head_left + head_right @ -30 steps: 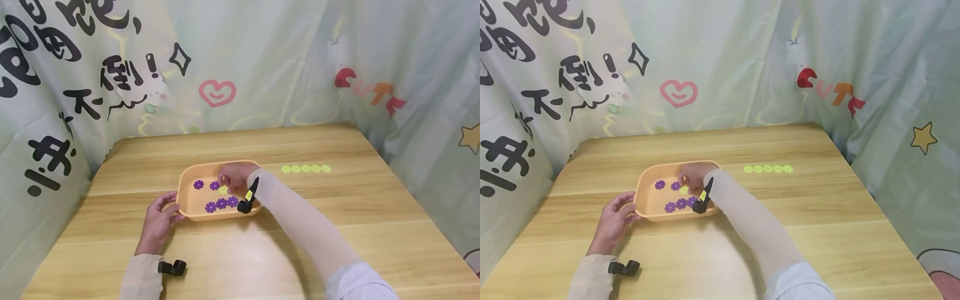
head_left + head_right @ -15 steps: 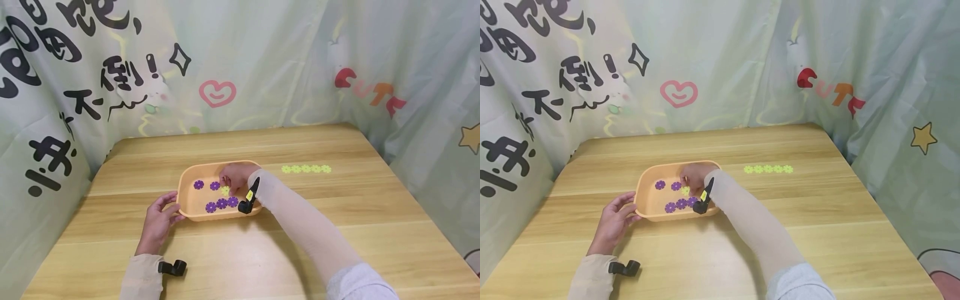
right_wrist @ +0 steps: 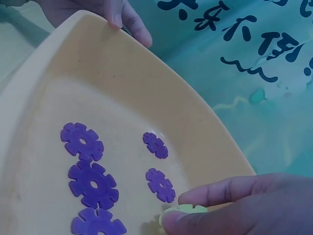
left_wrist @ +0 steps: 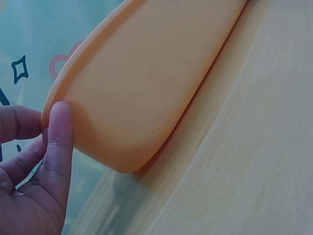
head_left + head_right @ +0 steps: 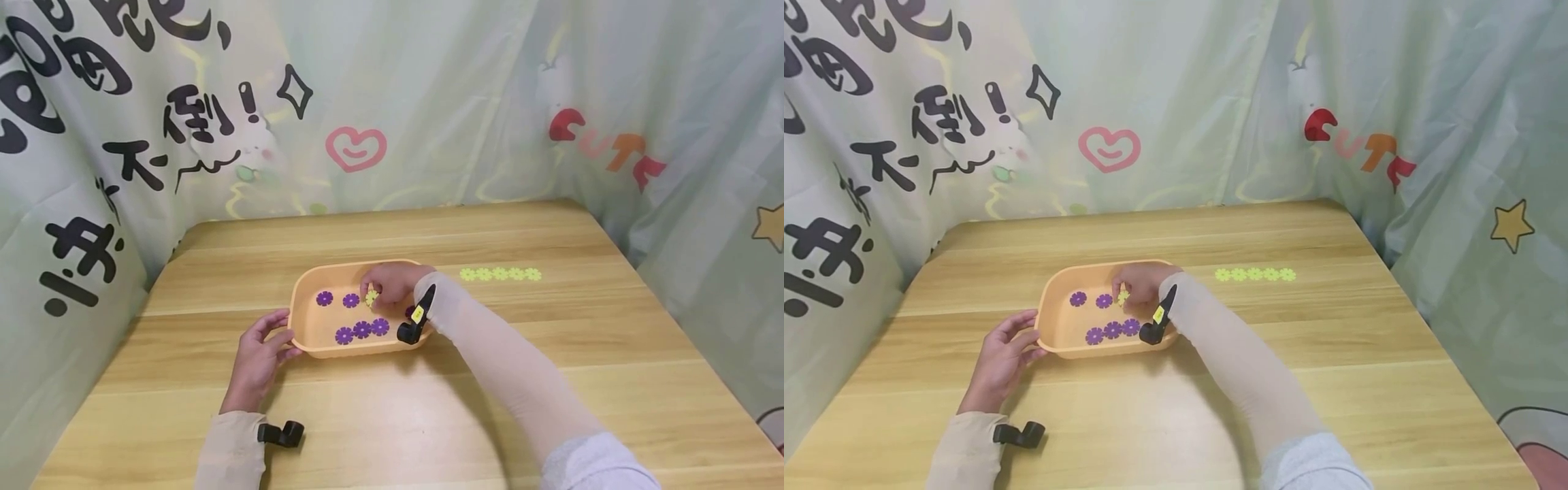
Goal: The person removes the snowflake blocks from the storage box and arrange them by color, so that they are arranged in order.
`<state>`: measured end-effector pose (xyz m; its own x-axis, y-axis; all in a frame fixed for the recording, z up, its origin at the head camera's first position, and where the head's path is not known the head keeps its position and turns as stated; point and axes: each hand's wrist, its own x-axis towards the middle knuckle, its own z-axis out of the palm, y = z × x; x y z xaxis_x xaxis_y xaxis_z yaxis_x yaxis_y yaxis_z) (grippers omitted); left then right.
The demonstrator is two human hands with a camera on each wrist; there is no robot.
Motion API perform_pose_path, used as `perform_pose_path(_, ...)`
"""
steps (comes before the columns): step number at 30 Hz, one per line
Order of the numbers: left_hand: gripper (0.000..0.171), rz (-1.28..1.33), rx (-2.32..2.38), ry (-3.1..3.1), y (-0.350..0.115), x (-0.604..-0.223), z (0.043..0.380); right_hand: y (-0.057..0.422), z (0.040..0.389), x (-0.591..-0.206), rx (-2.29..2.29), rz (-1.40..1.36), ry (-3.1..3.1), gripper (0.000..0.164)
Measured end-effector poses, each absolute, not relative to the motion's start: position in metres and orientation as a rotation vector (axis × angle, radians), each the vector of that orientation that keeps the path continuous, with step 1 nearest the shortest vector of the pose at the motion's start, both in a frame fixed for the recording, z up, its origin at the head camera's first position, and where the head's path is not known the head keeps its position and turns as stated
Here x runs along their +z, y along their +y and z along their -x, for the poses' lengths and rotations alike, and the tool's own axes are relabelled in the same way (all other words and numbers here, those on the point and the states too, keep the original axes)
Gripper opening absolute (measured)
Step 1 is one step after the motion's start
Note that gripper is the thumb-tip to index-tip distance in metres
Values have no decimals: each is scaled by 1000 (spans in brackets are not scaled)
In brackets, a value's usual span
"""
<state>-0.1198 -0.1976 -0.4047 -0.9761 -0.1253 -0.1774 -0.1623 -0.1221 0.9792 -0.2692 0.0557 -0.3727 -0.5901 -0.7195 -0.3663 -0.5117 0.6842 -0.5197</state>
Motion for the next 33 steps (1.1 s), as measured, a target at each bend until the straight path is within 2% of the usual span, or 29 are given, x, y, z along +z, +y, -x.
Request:
perform_pose_path(5,42,348,2324,2056,-197,-406,120,59,270,-371,-483,988,2362,21)
perform_pose_path(20,42,327,2335,2046,-199,-408,121,67,271,-355,-497,1007,2391,34)
perform_pose_path(33,42,330,2346,2035,-200,-408,121,81,273,-344,-579,985,2409,38)
